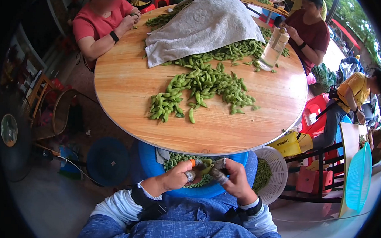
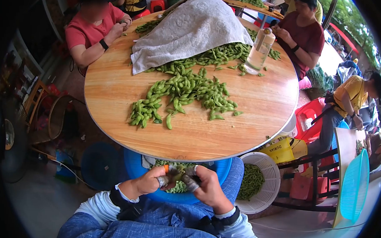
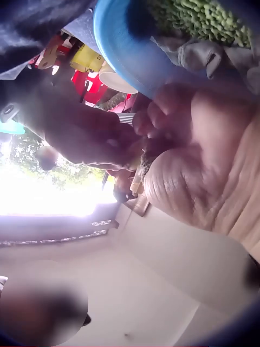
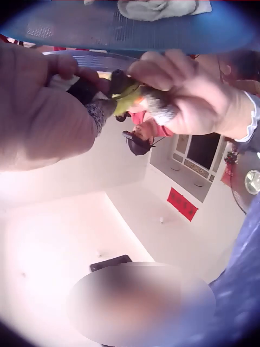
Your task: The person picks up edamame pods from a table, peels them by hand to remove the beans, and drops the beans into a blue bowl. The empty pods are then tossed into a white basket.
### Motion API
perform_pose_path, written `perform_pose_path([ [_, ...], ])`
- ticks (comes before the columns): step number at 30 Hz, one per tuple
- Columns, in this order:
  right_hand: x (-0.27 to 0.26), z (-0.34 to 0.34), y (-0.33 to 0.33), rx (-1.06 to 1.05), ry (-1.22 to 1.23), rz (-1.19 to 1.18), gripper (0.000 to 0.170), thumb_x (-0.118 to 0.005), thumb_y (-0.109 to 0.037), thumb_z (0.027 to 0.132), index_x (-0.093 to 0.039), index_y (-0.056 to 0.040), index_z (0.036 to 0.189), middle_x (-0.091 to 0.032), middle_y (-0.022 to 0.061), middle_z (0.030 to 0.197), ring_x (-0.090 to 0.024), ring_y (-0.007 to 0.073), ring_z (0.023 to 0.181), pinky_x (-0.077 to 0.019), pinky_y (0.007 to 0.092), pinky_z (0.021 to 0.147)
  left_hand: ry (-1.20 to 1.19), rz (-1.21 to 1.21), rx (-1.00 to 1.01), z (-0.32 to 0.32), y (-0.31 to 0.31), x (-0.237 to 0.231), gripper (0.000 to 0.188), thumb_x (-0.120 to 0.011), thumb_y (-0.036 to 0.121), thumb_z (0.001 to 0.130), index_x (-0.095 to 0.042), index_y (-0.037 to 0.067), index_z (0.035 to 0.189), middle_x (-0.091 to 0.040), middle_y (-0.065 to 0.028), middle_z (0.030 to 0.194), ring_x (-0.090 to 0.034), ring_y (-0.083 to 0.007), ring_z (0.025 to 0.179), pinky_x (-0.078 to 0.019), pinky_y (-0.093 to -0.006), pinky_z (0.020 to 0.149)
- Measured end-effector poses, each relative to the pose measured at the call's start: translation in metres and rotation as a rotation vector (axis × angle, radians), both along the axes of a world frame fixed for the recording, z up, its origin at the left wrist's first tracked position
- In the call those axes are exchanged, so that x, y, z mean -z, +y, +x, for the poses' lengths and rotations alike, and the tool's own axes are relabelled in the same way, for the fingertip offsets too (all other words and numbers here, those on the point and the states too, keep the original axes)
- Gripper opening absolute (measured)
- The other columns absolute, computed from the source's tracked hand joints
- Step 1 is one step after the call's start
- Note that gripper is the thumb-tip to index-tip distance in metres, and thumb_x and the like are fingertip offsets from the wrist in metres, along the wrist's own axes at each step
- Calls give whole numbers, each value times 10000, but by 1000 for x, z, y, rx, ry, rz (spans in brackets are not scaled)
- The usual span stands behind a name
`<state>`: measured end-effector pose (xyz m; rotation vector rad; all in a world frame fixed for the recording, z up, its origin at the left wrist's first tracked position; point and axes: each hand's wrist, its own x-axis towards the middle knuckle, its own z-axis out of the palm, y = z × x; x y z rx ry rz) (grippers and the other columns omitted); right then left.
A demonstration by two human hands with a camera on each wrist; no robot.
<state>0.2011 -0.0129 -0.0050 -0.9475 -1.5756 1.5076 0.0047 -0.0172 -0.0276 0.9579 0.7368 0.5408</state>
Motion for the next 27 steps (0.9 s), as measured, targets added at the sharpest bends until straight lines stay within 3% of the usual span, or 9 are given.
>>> perform_pose_path([
  [3,-2,15,7,-208,303,-196,203,-558,-108,806,-543,38,947,-579,34,895,-507,89,821,-412,226,739,-132,-314,-107,-8,-1,13,317,-401,278,868,-472,67,1094,-541,-35,790,-416,-87,590,-316,-215,513],
  [6,-8,17,11,-327,352,-323,225,-568,-104,797,-535,46,961,-579,37,922,-508,87,830,-409,224,745,-307,-330,-116,2,-2,6,378,-389,364,872,-479,62,1081,-543,-44,790,-429,-94,594,-318,-203,503],
  [7,-6,16,12,-328,369,-370,238,-573,-99,792,-531,52,972,-581,42,931,-511,88,834,-408,225,750,-351,-371,-120,7,-1,-4,327,-396,321,879,-493,63,1054,-547,-49,802,-447,-87,596,-323,-190,494],
  [10,-5,18,12,-242,249,-380,227,-575,-97,790,-536,47,961,-585,39,910,-514,89,835,-411,225,742,-161,-301,-51,5,2,2,264,-418,256,880,-505,64,1038,-551,-33,789,-470,-69,609,-333,-178,496],
  [14,6,22,11,-69,92,-254,204,-582,-93,789,-543,42,937,-586,28,881,-520,88,818,-424,233,717,110,-23,-17,6,2,-11,134,-489,88,842,-553,36,948,-551,-4,725,-488,-32,624,-366,-161,511],
  [17,6,15,9,189,-127,-51,194,-582,-89,792,-545,44,928,-585,26,866,-523,89,805,-430,235,705,27,134,-266,13,2,-11,131,-528,76,820,-561,4,925,-564,-7,747,-506,-49,646,-412,-183,568],
  [19,3,16,3,318,-213,37,193,-577,-82,795,-544,47,936,-584,28,864,-524,93,798,-432,235,707,168,287,-315,13,2,-10,163,-543,71,801,-554,-19,936,-584,-29,755,-518,-58,664,-433,-203,601],
  [22,4,15,-4,82,72,-185,197,-559,-71,806,-539,51,958,-583,36,882,-526,98,806,-432,231,720,276,383,-305,16,0,-16,212,-568,51,766,-549,-39,957,-605,-53,801,-533,-70,718,-447,-224,653],
  [27,5,1,-1,25,223,-321,241,-544,-66,813,-510,43,1025,-572,47,949,-521,102,845,-426,244,759,258,471,-304,21,-2,-18,233,-602,34,722,-559,-39,939,-614,-67,836,-548,-92,752,-450,-237,675],
])
